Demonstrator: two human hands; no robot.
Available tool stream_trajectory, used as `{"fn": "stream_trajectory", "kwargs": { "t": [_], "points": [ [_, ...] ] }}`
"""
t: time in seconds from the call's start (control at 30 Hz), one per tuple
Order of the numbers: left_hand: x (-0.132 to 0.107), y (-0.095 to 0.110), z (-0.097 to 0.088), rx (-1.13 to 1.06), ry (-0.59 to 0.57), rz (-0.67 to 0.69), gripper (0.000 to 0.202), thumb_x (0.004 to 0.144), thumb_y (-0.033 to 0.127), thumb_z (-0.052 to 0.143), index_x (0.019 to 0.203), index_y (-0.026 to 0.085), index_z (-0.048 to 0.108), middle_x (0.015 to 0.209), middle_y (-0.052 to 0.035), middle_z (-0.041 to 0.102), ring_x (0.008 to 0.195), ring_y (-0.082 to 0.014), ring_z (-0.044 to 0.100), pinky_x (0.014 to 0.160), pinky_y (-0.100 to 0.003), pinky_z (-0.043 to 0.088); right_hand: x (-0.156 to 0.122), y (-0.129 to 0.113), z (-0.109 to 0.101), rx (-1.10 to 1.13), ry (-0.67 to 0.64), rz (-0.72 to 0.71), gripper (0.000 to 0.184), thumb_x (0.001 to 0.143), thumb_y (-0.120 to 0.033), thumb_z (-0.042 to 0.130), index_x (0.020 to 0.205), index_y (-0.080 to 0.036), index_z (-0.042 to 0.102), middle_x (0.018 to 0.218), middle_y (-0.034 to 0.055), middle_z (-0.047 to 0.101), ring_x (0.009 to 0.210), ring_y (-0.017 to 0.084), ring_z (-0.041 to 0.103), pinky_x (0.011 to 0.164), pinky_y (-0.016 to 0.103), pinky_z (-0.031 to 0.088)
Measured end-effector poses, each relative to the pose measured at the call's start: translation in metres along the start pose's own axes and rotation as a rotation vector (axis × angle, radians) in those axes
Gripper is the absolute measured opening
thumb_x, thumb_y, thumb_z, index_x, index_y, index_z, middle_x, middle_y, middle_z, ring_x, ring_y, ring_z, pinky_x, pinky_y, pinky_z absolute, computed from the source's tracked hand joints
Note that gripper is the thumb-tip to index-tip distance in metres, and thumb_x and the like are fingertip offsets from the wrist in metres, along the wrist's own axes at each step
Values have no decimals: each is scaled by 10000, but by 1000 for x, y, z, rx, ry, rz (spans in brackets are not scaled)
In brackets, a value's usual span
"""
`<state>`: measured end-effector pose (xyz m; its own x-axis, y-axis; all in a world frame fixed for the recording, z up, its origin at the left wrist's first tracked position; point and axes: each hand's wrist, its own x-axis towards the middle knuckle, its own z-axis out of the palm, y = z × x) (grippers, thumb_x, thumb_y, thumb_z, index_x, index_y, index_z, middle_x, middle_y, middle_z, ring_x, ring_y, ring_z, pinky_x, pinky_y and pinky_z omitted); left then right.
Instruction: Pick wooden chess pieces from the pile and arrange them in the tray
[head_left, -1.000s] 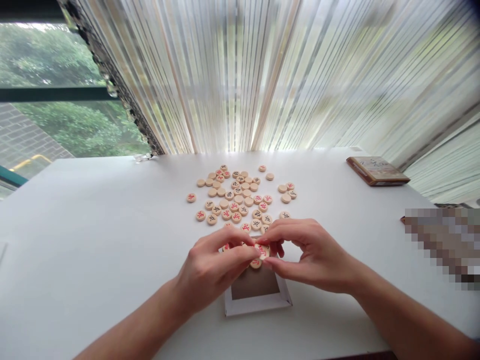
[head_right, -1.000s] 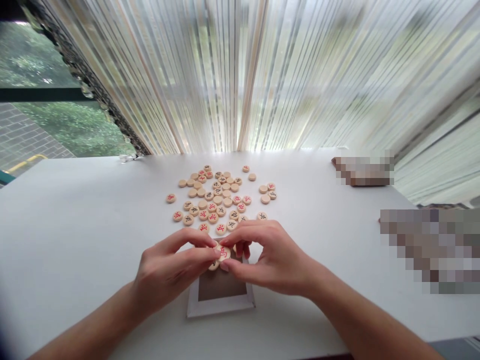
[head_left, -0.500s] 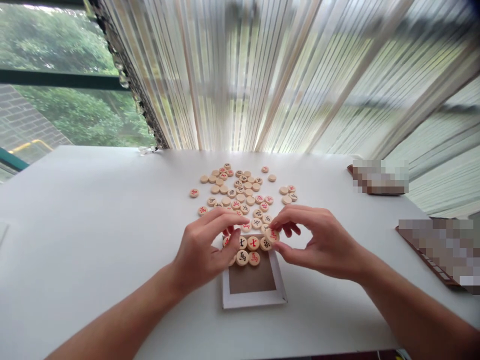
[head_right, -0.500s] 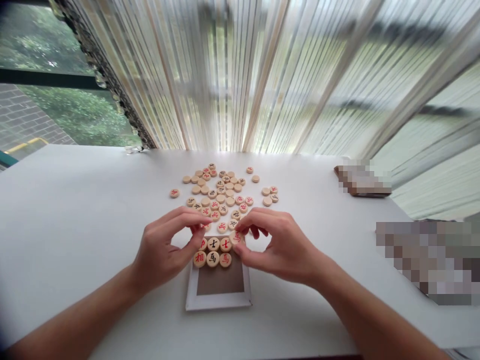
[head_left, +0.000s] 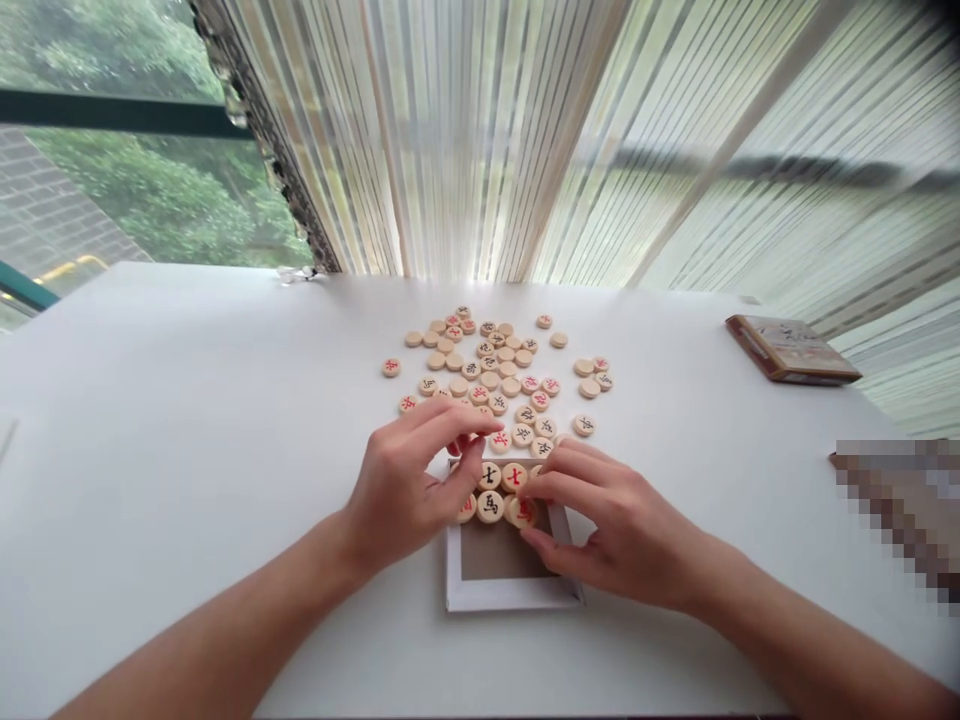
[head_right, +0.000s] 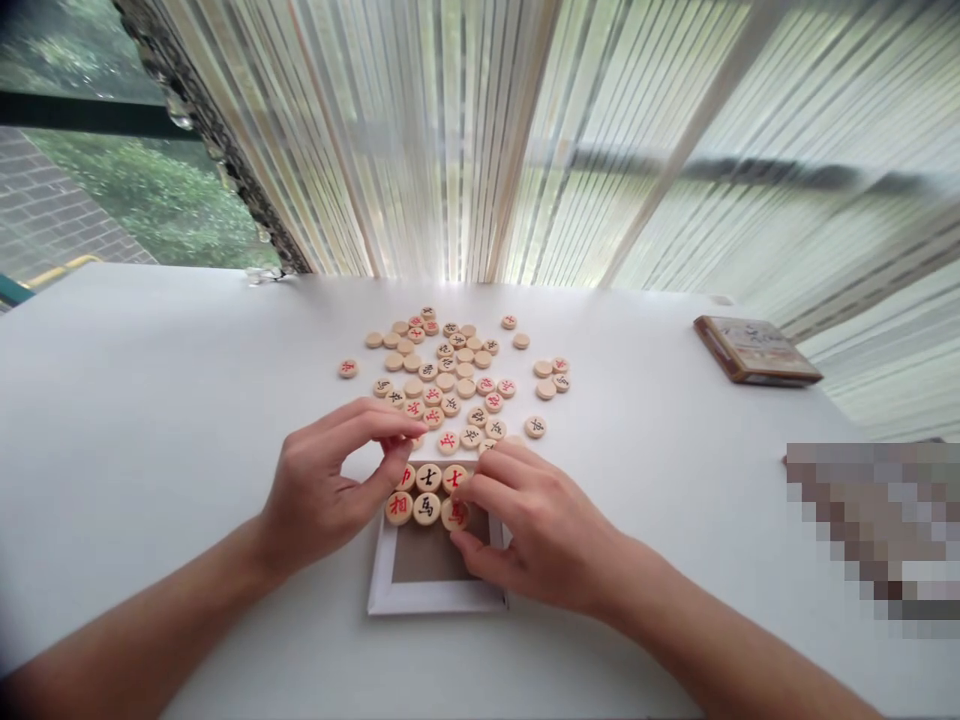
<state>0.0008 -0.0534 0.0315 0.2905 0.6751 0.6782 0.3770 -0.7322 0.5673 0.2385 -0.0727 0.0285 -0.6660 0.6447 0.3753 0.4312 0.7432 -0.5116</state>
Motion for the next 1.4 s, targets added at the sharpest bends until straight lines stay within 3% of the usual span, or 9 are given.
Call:
{"fn": "stream_trajectory", "kwargs": {
  "t": [1.03,1.4],
  "points": [
    [1,2,-1,21,-5,5,224,915,-5,636,1024,157,748,936,-53,768,854,-151,728,802,-260,592,-2,0,2,-5,6,-30,88,957,-131,684,1033,-164,713,846,67,684,755,199,562,695,333,497],
    [2,-1,-4,30,4,-2,216,902,-19,646,1006,143,743,890,-41,752,790,-131,678,743,-263,569,0,15,-16,-32,198,15,67,916,-122,708,939,-184,716,727,13,630,667,153,575,616,277,472]
  ]
}}
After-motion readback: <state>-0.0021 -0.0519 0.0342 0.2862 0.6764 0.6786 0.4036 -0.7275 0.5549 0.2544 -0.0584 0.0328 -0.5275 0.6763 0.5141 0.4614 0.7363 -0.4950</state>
